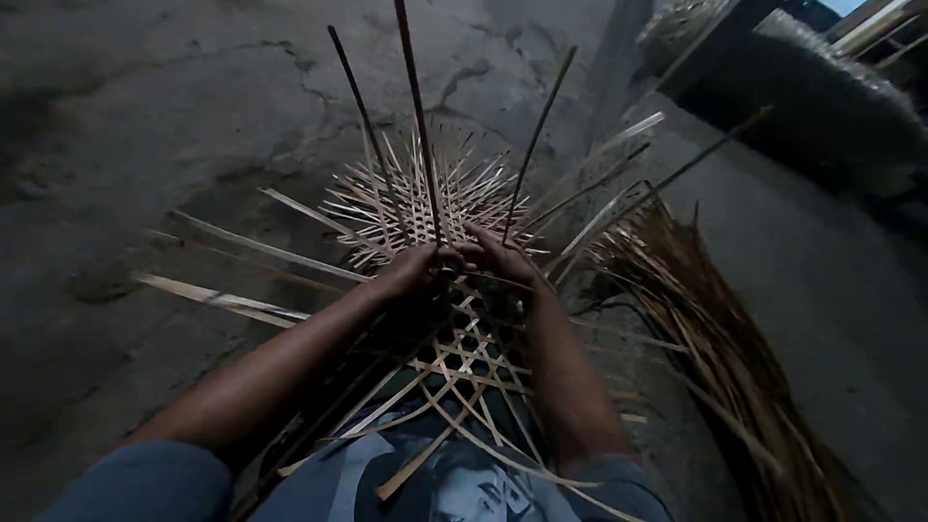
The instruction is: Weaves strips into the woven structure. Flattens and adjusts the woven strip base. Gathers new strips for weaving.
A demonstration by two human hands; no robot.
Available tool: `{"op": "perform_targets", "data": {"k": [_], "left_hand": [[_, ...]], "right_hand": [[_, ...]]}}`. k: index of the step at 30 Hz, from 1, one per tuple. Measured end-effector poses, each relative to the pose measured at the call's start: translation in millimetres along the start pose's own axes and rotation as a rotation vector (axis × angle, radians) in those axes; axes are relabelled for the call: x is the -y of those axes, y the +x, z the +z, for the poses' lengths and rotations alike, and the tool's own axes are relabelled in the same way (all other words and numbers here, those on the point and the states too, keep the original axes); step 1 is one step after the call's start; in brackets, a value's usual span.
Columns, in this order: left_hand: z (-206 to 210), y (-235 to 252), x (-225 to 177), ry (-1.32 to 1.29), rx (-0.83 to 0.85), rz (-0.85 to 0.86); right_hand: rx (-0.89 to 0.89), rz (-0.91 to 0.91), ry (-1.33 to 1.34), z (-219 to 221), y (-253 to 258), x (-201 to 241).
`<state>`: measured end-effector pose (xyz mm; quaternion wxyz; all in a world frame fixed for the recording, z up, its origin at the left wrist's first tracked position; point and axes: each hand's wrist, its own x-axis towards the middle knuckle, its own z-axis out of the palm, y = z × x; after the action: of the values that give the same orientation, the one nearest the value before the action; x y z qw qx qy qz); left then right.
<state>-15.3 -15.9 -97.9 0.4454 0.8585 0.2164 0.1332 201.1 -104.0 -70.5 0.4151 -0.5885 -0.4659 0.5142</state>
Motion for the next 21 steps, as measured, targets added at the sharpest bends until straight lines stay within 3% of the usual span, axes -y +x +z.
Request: {"op": "perform_targets", "data": {"k": [2, 4, 8, 11, 14, 17, 21], "left_hand": [[-2.3, 0.1, 11.9, -0.186, 0.030, 0.066], [-1.4, 4.4, 24.1, -0.353, 0.044, 0.021], [8.0, 25.3, 24.2, -0.122, -0.017, -0.200], [15.4, 26.4, 3.5, 0.054, -0.047, -0.266], [29.6, 4.8, -3.7, 0.074, -0.279, -0.214], [49.3, -16.5, 2.3, 0.245, -0.424, -0.056], [70.4, -31.4, 4.8, 0.455, -0.331, -0.030]], "right_hand": [[0.113, -0.066, 0.066, -10.4, -2.8, -1.0], [0.109, -0.153, 0.139, -11.5, -6.7, -10.1], [-0.017, -0.233, 0.069, -0.9, -12.3, -17.9], [-0.389, -0.282, 0.041, 8.5, -14.1, -14.7], [-0.743, -0.354, -0.021, 4.0, -35.1, -11.9], [-0.879, -0.180, -0.274, 14.4, -76.8, -19.5], [-0.708, 0.051, -0.608, 41.9, -95.6, -58.0]]}}
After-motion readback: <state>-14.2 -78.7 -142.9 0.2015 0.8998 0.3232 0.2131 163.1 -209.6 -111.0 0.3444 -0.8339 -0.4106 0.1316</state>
